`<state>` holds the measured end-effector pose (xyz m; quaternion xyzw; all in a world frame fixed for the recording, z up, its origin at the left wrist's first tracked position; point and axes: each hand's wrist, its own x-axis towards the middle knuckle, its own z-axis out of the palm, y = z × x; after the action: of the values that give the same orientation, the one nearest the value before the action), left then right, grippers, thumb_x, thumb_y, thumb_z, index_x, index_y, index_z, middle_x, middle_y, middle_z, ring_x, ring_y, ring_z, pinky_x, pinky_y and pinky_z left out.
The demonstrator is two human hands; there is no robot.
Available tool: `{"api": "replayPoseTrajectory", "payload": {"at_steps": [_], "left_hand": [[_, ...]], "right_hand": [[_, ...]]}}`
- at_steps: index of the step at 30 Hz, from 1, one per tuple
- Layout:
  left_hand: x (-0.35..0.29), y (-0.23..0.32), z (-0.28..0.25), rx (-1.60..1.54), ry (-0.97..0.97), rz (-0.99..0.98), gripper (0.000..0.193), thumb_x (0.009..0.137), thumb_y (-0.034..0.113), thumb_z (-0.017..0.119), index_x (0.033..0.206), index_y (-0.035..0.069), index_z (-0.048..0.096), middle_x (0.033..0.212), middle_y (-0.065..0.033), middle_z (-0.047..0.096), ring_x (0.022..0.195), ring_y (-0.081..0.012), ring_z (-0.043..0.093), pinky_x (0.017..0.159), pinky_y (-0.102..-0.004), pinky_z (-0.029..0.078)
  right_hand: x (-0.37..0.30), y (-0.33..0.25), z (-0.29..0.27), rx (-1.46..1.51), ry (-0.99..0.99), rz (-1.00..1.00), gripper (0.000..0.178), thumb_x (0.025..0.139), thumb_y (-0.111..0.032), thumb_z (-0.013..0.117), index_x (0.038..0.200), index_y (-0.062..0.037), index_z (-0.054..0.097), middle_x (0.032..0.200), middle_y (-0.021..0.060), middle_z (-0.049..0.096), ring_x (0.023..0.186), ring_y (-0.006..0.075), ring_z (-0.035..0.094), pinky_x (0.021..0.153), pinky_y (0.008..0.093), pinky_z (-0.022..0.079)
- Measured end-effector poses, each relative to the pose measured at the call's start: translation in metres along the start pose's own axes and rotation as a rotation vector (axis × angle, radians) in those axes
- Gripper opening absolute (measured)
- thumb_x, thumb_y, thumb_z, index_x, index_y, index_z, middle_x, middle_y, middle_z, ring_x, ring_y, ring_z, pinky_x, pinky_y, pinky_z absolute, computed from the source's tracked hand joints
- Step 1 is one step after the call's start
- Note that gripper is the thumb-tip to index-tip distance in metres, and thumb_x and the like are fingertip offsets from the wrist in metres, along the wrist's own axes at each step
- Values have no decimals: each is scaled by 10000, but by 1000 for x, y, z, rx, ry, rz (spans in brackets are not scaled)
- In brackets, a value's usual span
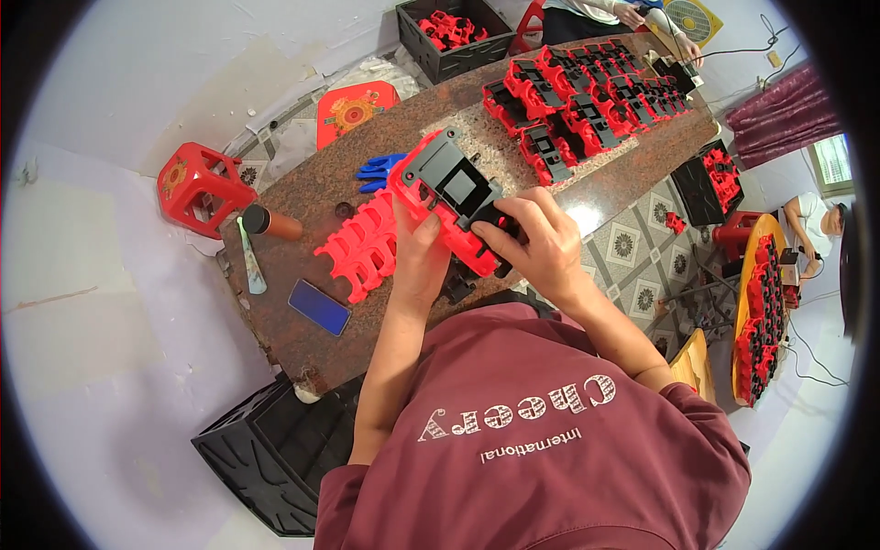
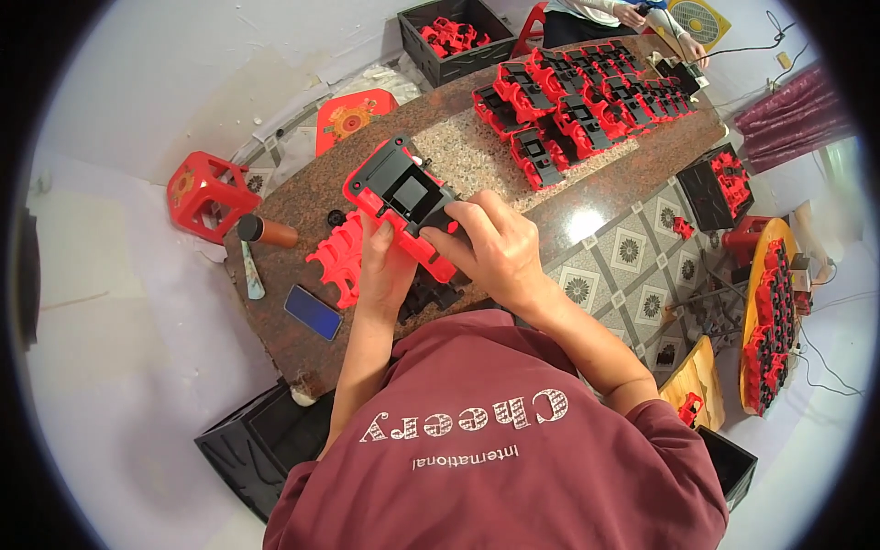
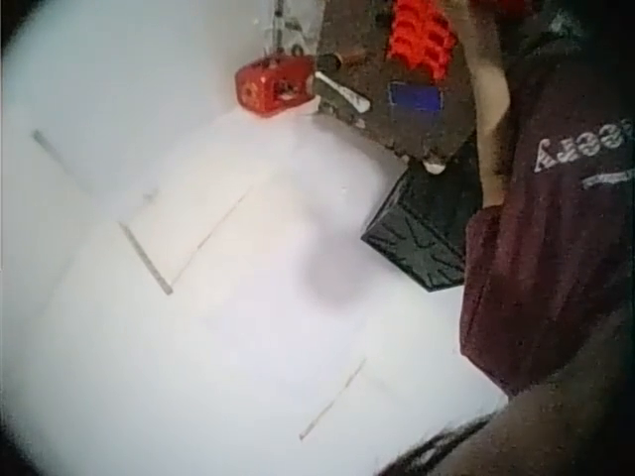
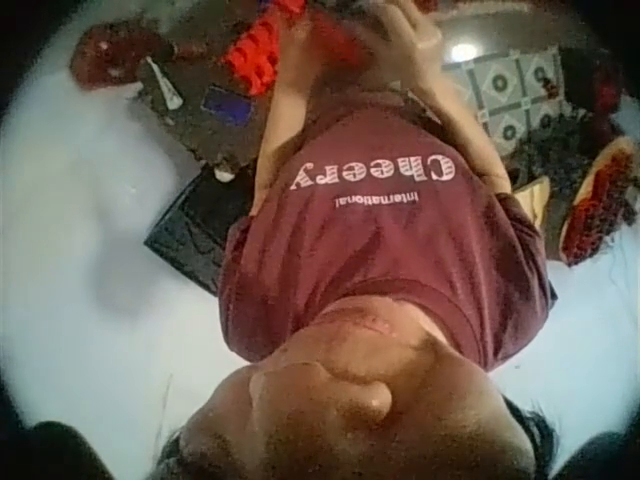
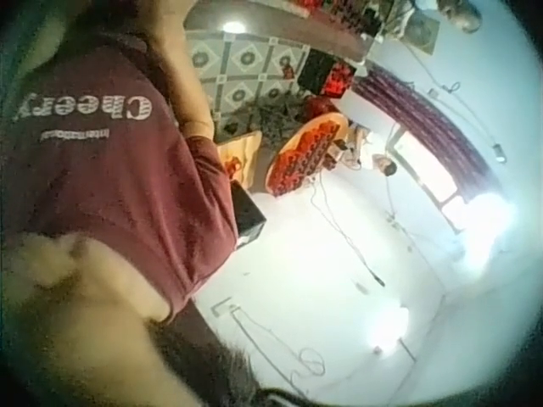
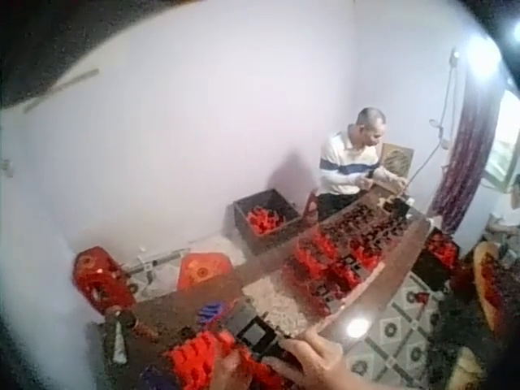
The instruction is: The person assembles plastic components by hand, fitting internal components into plastic shells.
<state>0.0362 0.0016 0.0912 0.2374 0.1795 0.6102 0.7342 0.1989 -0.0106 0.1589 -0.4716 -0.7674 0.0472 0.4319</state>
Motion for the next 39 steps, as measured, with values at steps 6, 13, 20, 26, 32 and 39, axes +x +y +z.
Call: {"api": "replayPoseTrajectory", "payload": {"at_steps": [6,13,20,26,32,39], "left_hand": [[-4,3,8,74,23,9,830,840,202,726,1489,154,211,1412,-75,417,1298,-241,445,1076,-432,384],[-9,2,10,102,26,38,622,908,223,587,1461,155,309,1365,-89,488,1259,-250,490,1057,-446,404],[-12,-3,6,26,7,55,594,935,333,601,1444,154,353,1326,-88,525,1223,-252,522,1041,-428,423],[-6,-4,11,179,4,89,719,880,418,708,1422,172,304,1293,-41,495,1175,-202,531,954,-385,474],[-1,4,20,195,77,30,599,896,234,691,1379,119,358,1244,-60,530,1131,-203,561,927,-378,497],[-3,0,12,262,78,-62,501,948,253,571,1393,81,417,1243,-79,586,1129,-207,595,1002,-387,482]], "right_hand": [[-5,2,6,-32,14,-51,328,719,-184,834,907,-24,618,755,80,549,554,205,554,479,322,451],[-15,-5,13,-81,85,-72,323,683,-167,840,862,-45,599,696,59,503,538,216,554,468,331,453],[-20,-11,13,-77,77,-88,328,691,-157,852,875,-10,624,699,79,537,525,200,543,447,317,439],[-21,-8,14,-117,92,-109,338,680,-199,835,868,-46,599,718,59,505,553,215,563,486,324,474],[-23,-7,14,-107,11,-35,347,705,-242,821,912,-47,623,779,69,539,653,237,590,573,355,501],[18,27,9,242,0,326,507,892,-353,680,1280,-45,574,1127,134,621,1057,243,595,922,339,456]]}}
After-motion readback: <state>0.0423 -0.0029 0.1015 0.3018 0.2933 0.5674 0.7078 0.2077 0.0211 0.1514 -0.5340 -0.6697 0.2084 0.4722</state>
